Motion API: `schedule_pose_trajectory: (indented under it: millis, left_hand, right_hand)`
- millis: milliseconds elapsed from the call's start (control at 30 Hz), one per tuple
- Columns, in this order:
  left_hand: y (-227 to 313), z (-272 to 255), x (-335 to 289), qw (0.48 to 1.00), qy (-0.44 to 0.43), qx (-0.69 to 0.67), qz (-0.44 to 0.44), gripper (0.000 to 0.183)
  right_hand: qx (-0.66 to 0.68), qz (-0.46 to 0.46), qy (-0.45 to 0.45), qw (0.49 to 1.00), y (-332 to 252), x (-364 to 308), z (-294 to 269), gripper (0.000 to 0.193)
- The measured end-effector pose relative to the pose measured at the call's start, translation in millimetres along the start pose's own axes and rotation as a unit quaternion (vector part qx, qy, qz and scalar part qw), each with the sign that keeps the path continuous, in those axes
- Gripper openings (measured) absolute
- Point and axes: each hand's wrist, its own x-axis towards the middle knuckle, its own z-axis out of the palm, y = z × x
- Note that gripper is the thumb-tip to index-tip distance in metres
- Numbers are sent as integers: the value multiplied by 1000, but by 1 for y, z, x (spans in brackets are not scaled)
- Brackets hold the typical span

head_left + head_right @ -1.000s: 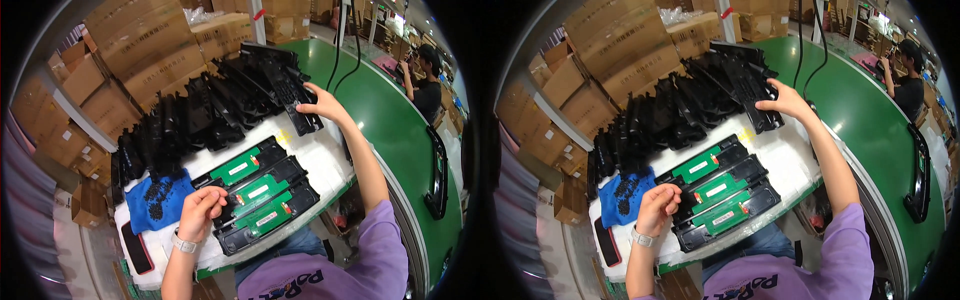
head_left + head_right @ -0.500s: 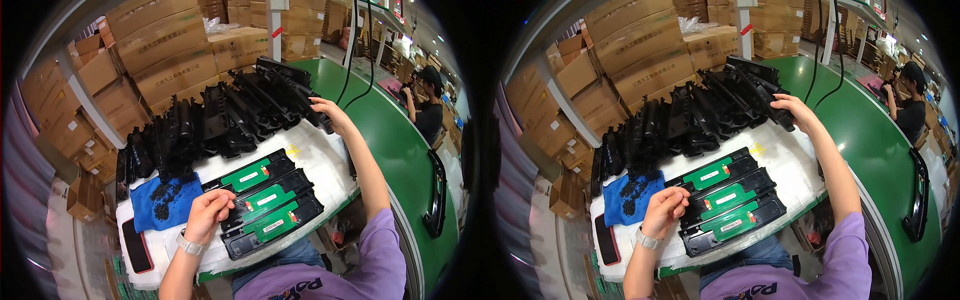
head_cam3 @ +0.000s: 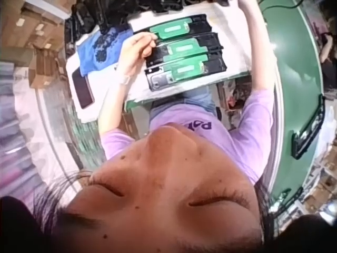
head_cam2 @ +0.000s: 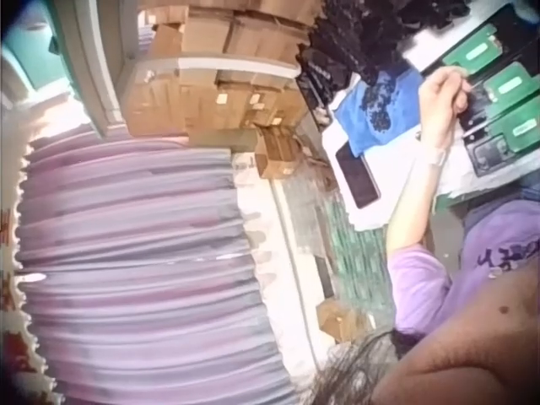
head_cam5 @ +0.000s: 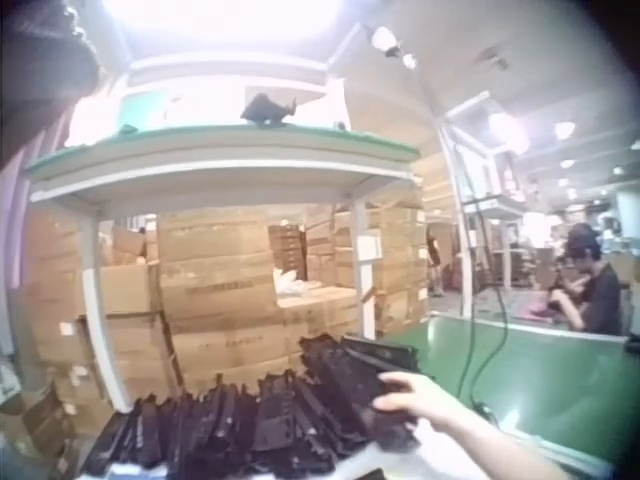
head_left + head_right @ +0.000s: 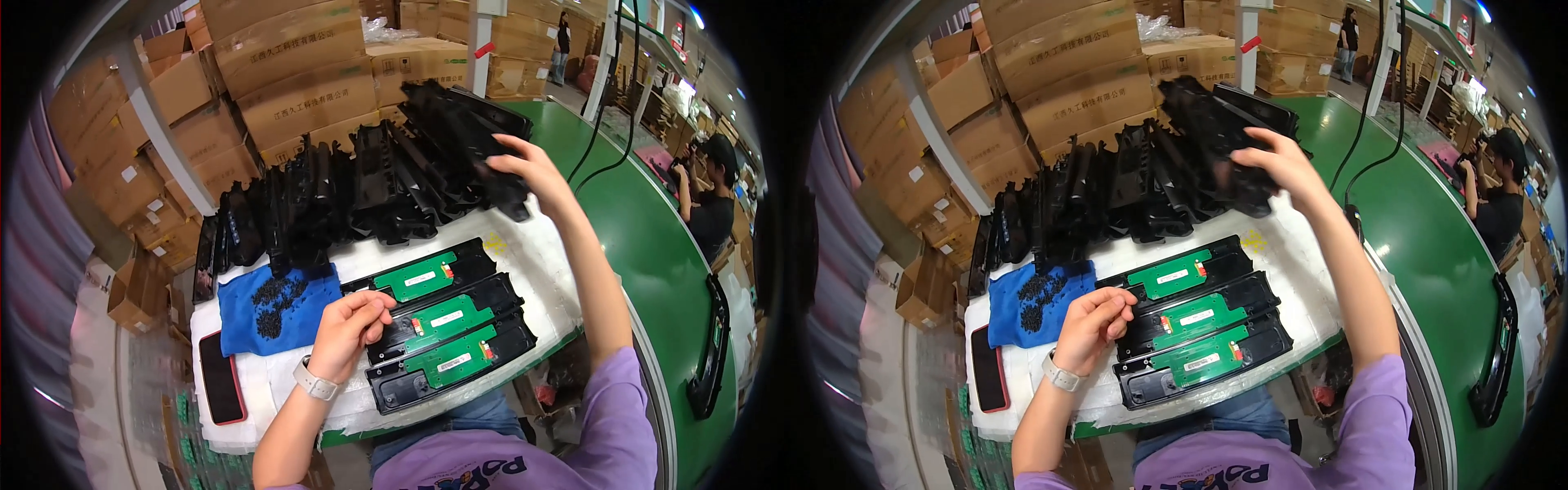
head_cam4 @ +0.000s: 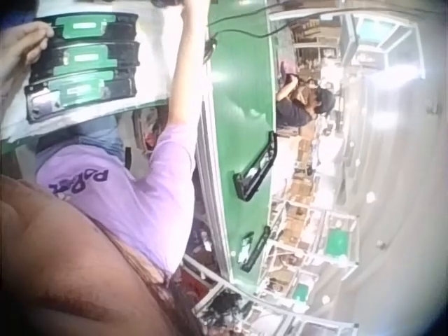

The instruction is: Installing circuit boards onto toner cartridge housings using an electric screwdriver.

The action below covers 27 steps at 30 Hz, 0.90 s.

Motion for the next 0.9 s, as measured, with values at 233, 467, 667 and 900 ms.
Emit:
schedule_pose_trajectory:
  millis: [233, 467, 667, 900]
  left_hand:
    - [-1, 0, 1, 1000, -7, -10, 24, 16]
    - [3, -3, -7, 1000, 6, 3, 26, 17]
    - [5, -2, -6, 1000, 2, 7, 23, 18]
    - [1, -2, -2, 1000, -1, -5, 31, 17]
  right_hand:
    - [-213, 3, 31, 977, -22, 59, 72, 74]
    - [-499, -81, 51, 861, -38, 56, 98, 58]
    - [-563, -138, 62, 812, -36, 54, 120, 48]
    - [-534, -172, 81, 824, -26, 52, 121, 46]
